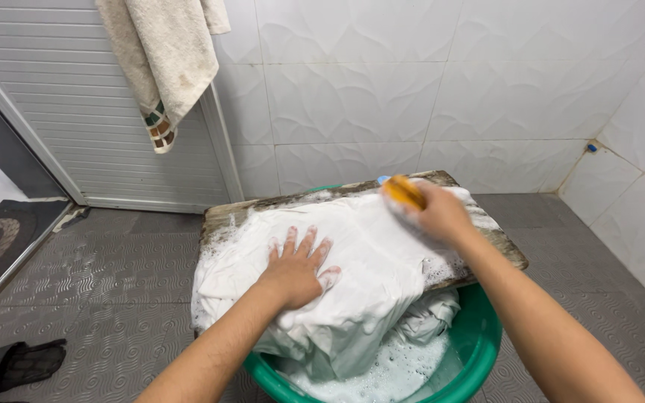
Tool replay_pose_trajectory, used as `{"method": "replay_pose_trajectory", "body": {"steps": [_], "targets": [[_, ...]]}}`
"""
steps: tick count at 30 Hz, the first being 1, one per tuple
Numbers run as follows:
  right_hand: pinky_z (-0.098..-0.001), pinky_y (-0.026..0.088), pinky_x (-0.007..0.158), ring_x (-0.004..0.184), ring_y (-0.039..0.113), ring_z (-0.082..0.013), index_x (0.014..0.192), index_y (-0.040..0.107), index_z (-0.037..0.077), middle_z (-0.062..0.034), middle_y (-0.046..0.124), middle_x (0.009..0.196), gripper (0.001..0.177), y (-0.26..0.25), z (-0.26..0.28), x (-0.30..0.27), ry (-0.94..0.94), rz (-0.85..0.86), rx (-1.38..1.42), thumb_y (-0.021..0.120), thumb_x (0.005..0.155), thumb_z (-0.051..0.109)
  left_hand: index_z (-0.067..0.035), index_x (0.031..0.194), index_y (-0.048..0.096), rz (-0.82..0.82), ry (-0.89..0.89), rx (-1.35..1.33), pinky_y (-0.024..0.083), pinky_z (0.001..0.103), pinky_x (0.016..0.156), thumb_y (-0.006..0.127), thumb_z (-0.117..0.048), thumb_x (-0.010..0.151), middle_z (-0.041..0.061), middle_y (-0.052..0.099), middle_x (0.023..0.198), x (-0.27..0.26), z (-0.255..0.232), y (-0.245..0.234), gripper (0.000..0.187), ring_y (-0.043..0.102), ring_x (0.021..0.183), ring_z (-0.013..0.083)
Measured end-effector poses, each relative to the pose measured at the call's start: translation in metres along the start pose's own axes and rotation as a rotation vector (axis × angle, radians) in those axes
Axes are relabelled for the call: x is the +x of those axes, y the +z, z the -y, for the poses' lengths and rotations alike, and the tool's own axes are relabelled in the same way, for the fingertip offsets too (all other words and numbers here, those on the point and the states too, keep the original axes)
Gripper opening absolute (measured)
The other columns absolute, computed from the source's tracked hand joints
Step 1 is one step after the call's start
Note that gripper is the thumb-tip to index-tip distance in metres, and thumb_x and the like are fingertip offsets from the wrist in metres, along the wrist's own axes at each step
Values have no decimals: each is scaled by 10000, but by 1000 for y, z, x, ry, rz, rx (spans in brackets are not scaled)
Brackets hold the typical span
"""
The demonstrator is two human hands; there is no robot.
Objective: The person scrubs a white t-shirt on a wooden board using a brush while it is submerged in a green bucket of soapy water.
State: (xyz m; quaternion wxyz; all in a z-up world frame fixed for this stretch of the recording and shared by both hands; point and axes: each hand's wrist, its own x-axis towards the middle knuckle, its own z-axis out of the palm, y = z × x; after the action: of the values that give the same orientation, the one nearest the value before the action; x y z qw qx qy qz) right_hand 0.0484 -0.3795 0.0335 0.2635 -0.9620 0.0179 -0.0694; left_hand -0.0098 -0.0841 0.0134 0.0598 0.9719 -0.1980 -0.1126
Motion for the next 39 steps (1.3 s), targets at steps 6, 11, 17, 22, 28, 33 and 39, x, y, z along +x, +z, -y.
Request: {"method": "replay_pose_trajectory", "body": {"steps": [6, 11, 17, 22, 28, 33, 39], "targets": [[-419, 571, 853, 906, 724, -257, 1283, 683, 104, -131, 759, 1020, 500, -8, 4, -7, -11, 42, -208, 718, 883, 401, -283, 1633, 167, 3, 5, -5, 7, 616, 1235, 312, -639, 980, 75, -22, 1726, 0, 2, 1, 758, -71, 1571, 411], [-442, 582, 856, 886, 745, -284, 1274, 660, 54, -146, 765, 981, 503, 5, 26, -26, 38, 26, -135, 704, 885, 369, -287, 1635, 158, 16, 6, -14, 12, 597, 1245, 326, -655, 973, 54, -16, 1728, -5, 3, -2, 776, -71, 1577, 386], [-411, 544, 896, 976, 714, -300, 1280, 666, 99, -146, 751, 1042, 547, 26, 36, -50, -288, 121, -41, 754, 806, 359, -142, 1630, 129, 25, 12, -7, 80, 521, 1257, 376, -694, 948, 74, 21, 1724, -1, 20, -5, 911, -23, 1592, 314], [-447, 613, 842, 874, 784, -321, 1386, 590, 121, -150, 773, 970, 526, -13, 33, -39, 201, 47, -71, 652, 922, 362, -58, 1616, 139, -20, 12, 22, 138, 471, 1257, 413, -738, 926, 139, 59, 1711, -7, 28, -2, 1007, 40, 1582, 327], [-435, 540, 897, 985, 690, -314, 1249, 650, 149, -148, 723, 1059, 490, 44, 59, -80, -263, 134, -100, 716, 839, 409, -79, 1619, 152, -14, -17, 37, 156, 478, 1254, 417, -755, 914, 134, 60, 1713, -5, 28, -3, 1012, 52, 1584, 331], [-430, 565, 874, 958, 747, -312, 1305, 633, 167, -150, 764, 1058, 507, 12, 44, -36, 26, 78, -76, 699, 849, 377, -192, 1631, 180, 64, -49, 69, 185, 497, 1246, 421, -766, 881, 62, 52, 1729, -9, 35, -11, 974, 72, 1586, 320], [-427, 543, 884, 978, 694, -324, 1211, 686, 145, -136, 717, 1090, 484, 76, 76, -98, -344, 123, 23, 746, 810, 409, -154, 1592, 325, -51, 118, -95, 186, 388, 1259, 539, -360, 984, 112, 160, 1692, -4, 71, -4, 676, 162, 1563, 329]]}}
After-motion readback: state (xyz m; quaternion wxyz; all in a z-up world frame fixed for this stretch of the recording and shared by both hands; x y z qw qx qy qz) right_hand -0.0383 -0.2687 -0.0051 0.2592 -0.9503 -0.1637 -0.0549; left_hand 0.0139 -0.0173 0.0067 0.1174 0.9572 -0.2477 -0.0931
